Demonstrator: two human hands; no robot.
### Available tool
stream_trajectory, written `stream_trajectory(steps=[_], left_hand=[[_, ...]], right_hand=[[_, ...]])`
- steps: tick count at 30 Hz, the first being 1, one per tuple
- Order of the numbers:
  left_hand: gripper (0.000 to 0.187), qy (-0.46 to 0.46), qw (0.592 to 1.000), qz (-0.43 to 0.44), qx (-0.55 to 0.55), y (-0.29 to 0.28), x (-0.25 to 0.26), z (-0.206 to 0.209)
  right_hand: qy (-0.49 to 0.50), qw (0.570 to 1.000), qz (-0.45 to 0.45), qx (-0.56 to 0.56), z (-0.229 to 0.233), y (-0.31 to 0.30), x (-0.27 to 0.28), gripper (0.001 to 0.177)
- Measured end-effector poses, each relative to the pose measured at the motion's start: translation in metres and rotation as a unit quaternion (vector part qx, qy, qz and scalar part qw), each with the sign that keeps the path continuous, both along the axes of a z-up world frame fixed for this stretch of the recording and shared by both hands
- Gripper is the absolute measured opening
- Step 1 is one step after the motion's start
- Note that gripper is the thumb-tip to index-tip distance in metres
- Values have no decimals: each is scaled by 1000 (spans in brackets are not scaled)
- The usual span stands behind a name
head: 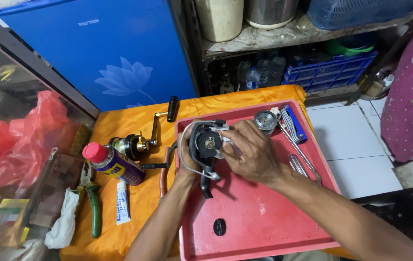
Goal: Disassembling, cleaning, and reassembling a fishing reel using a screwdriver, pliers, and cleaning supplies.
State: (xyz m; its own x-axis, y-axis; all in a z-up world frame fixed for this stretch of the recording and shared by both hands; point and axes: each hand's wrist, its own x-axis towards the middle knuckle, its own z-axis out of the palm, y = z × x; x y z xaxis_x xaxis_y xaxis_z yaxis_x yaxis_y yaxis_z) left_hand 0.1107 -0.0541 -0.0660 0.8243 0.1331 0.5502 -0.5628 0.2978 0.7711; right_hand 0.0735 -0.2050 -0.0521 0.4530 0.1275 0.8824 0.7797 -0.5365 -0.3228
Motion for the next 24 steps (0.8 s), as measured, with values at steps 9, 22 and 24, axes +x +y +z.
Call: stream_trajectory(steps=[9, 22, 24], left_hand=[[23, 305, 901, -133, -278, 6, 4, -1], [22, 239, 831, -178, -470, 2, -7, 33], [26, 228, 842, -186, -453, 8, 4, 19]], right_hand=[[-13, 1000, -17, -12, 30, -3, -15, 10], [-10, 999, 40, 14, 24, -5, -4, 17], [-25, 999, 43, -10, 19, -4, -3, 16]])
